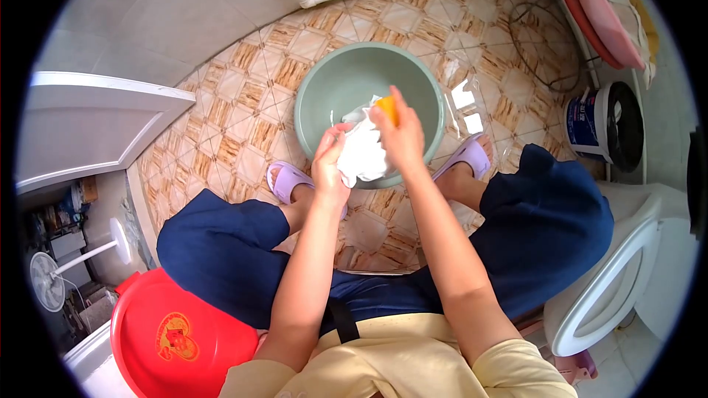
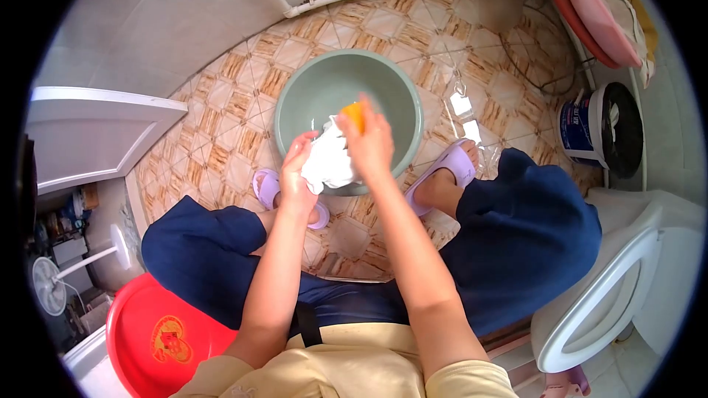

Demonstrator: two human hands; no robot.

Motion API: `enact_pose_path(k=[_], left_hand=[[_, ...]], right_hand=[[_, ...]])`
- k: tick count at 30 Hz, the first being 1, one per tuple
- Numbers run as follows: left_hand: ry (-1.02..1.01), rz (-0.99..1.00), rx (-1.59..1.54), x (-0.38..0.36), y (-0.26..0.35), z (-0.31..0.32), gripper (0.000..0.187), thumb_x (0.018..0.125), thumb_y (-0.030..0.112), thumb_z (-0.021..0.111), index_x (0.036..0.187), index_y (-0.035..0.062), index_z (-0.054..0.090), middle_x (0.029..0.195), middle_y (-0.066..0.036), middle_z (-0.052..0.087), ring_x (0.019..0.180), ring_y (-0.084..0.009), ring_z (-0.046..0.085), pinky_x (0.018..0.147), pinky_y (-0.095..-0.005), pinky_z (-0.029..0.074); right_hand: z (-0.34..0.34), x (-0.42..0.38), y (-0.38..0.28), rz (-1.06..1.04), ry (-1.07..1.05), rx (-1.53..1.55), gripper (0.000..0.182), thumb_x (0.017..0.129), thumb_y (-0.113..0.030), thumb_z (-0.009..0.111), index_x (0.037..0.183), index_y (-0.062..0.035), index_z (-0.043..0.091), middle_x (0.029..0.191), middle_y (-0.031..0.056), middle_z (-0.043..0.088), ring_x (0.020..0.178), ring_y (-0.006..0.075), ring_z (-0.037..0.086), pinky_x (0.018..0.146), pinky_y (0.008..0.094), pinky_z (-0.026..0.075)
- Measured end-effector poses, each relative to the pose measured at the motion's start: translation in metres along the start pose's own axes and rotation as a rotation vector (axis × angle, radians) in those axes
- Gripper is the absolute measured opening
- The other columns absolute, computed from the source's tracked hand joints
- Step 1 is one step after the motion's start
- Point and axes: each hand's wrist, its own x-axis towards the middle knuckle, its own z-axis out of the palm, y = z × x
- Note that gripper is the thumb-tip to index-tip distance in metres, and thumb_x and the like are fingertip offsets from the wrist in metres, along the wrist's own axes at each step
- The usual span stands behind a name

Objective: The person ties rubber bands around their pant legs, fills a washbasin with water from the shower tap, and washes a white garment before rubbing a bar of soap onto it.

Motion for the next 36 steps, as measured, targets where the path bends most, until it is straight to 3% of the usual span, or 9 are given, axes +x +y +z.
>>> enact_pose_path(k=[2, 7, 11, 16, 20, 24, 27, 32, 36], left_hand=[[0.067, -0.048, -0.165, 0.011, 0.0, -0.01, 0.036, 0.093, 0.025, 0.043, 0.12, 0.0021, 0.05, 0.114, -0.012, 0.057, 0.111, -0.0226, 0.052, 0.094, -0.0333, 0.041], [-0.066, -0.085, -0.383, 0.011, -0.004, -0.043, 0.034, 0.093, 0.031, 0.043, 0.111, 0.0037, 0.054, 0.103, -0.01, 0.061, 0.094, -0.0216, 0.06, 0.084, -0.0332, 0.048], [0.055, -0.281, -0.222, 0.014, -0.004, -0.026, 0.038, 0.093, 0.028, 0.039, 0.119, 0.0016, 0.049, 0.113, -0.012, 0.058, 0.099, -0.0251, 0.058, 0.089, -0.0377, 0.046], [-0.345, -0.16, -0.388, 0.014, -0.015, -0.042, 0.04, 0.093, 0.031, 0.04, 0.121, 0.0048, 0.048, 0.116, -0.011, 0.055, 0.102, -0.0205, 0.057, 0.087, -0.0349, 0.047], [-0.011, -0.378, -0.245, 0.013, 0.002, -0.022, 0.039, 0.093, 0.028, 0.035, 0.122, 0.0051, 0.047, 0.121, -0.013, 0.054, 0.106, -0.0248, 0.055, 0.093, -0.0378, 0.044], [-0.226, -0.324, -0.345, 0.004, 0.019, 0.005, 0.024, 0.089, 0.021, 0.048, 0.105, 0.0049, 0.055, 0.099, -0.006, 0.061, 0.094, -0.0165, 0.058, 0.083, -0.0298, 0.047], [-0.059, -0.286, -0.32, -0.001, 0.041, 0.033, 0.019, 0.088, 0.019, 0.05, 0.1, 0.0055, 0.053, 0.092, -0.004, 0.058, 0.089, -0.0152, 0.057, 0.081, -0.0294, 0.047], [0.121, -0.072, -0.01, 0.017, 0.037, 0.007, 0.03, 0.087, 0.025, 0.052, 0.108, 0.003, 0.054, 0.108, -0.009, 0.06, 0.103, -0.0238, 0.057, 0.09, -0.0358, 0.045], [0.188, 0.035, -0.389, 0.014, 0.046, 0.009, 0.042, 0.086, 0.032, 0.054, 0.117, 0.0036, 0.049, 0.115, -0.011, 0.055, 0.106, -0.0253, 0.054, 0.092, -0.0386, 0.043]], right_hand=[[0.024, -0.02, 0.001, -0.443, 0.015, -0.227, 0.053, 0.081, -0.038, 0.062, 0.124, -0.0099, 0.052, 0.093, 0.0174, 0.058, 0.091, 0.0307, 0.056, 0.079, 0.0404, 0.045], [0.039, -0.064, -0.04, -0.758, -0.058, -0.541, 0.051, 0.08, -0.039, 0.062, 0.122, -0.0125, 0.054, 0.091, 0.0169, 0.058, 0.089, 0.0321, 0.055, 0.078, 0.0414, 0.045], [0.021, -0.01, -0.012, -0.188, -0.255, -0.235, 0.049, 0.079, -0.04, 0.059, 0.121, -0.0161, 0.055, 0.089, 0.0144, 0.056, 0.087, 0.0293, 0.053, 0.076, 0.0402, 0.042], [0.035, -0.075, -0.043, -0.763, -0.115, -0.603, 0.051, 0.078, -0.041, 0.059, 0.123, -0.0189, 0.051, 0.095, 0.0094, 0.052, 0.094, 0.0247, 0.05, 0.079, 0.0403, 0.038], [0.034, -0.035, -0.023, -0.511, -0.091, -0.526, 0.05, 0.081, -0.042, 0.058, 0.124, -0.0187, 0.05, 0.091, 0.0108, 0.055, 0.091, 0.0285, 0.053, 0.078, 0.0405, 0.042], [0.006, 0.012, 0.02, -0.09, -0.496, 0.223, 0.044, 0.093, -0.037, 0.046, 0.131, -0.0143, 0.045, 0.111, 0.0077, 0.058, 0.103, 0.0193, 0.055, 0.088, 0.0311, 0.043], [0.001, 0.004, 0.02, 0.219, -0.605, 0.827, 0.046, 0.091, -0.024, 0.053, 0.134, -0.0132, 0.041, 0.117, 0.004, 0.052, 0.105, 0.0128, 0.05, 0.089, 0.0258, 0.041], [0.003, -0.017, 0.003, 0.012, -0.511, 0.794, 0.05, 0.079, -0.008, 0.063, 0.126, -0.0113, 0.047, 0.104, 0.001, 0.05, 0.096, 0.0112, 0.048, 0.084, 0.0238, 0.039], [-0.001, -0.021, -0.013, -0.045, -0.531, 0.732, 0.054, 0.076, -0.007, 0.063, 0.127, -0.012, 0.046, 0.101, 0.0003, 0.049, 0.092, 0.0106, 0.047, 0.082, 0.0238, 0.039]])
